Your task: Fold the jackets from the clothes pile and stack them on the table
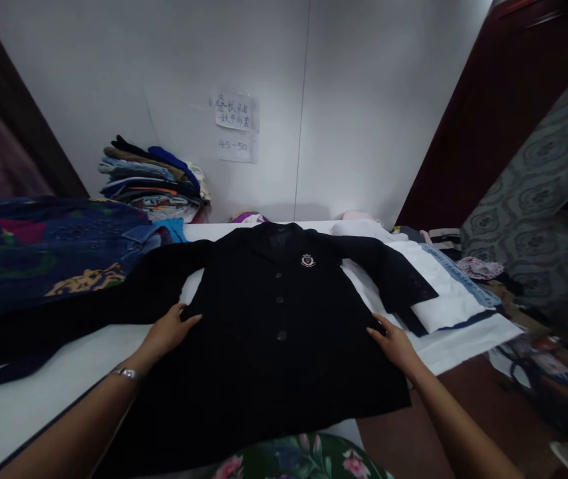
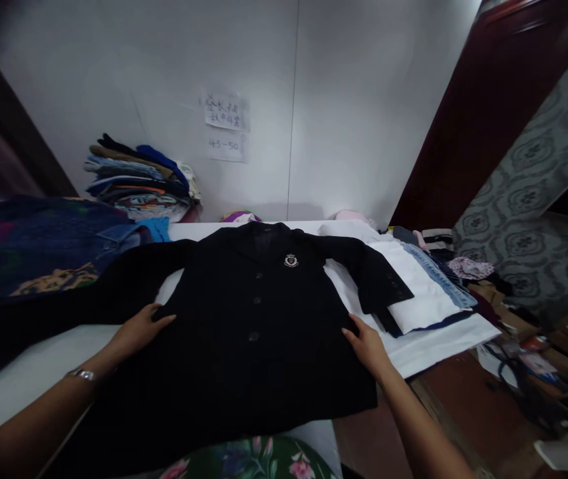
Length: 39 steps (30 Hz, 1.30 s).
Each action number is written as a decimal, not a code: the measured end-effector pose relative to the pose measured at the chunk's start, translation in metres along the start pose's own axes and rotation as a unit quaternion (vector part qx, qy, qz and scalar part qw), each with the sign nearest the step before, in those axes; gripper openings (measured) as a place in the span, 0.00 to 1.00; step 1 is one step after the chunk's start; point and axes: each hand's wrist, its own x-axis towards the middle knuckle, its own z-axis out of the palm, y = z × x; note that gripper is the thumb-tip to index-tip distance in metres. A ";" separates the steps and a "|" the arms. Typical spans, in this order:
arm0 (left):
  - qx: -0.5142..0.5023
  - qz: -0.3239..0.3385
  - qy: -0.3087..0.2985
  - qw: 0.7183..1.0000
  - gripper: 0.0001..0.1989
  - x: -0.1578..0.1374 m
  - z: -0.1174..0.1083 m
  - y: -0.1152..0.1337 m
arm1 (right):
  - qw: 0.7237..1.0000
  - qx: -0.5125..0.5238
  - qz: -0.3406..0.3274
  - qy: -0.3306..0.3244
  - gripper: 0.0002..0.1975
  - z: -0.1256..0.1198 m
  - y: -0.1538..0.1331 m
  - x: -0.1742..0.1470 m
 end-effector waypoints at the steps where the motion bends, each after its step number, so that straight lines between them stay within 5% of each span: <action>1: 0.006 0.002 -0.001 1.000 0.35 -0.003 0.002 -0.001 | 1.000 -0.019 -0.005 0.002 0.28 -0.001 0.000 -0.002; 6: 0.008 -0.009 0.000 1.000 0.41 -0.029 -0.001 -0.003 | 0.999 0.005 0.023 -0.037 0.31 -0.011 -0.007 -0.014; 13: 0.021 -0.034 -0.033 0.999 0.45 -0.072 -0.002 -0.018 | 0.946 0.276 0.108 -0.128 0.40 -0.023 -0.015 -0.057; 19: 0.001 0.004 -0.034 0.999 0.39 -0.083 -0.003 -0.024 | 0.953 0.259 0.135 -0.086 0.37 -0.029 -0.017 -0.065; 27: 0.078 0.010 -0.040 0.996 0.35 -0.098 -0.007 -0.011 | 0.992 0.044 0.068 -0.100 0.36 -0.031 0.000 -0.061; 32: 0.152 0.057 0.016 0.987 0.32 -0.101 -0.018 0.003 | 0.983 -0.165 -0.027 -0.079 0.27 -0.038 -0.015 -0.052; 39: 0.188 0.165 -0.037 0.968 0.31 -0.068 -0.007 0.051 | 0.955 -0.137 -0.217 -0.147 0.25 -0.010 -0.078 -0.008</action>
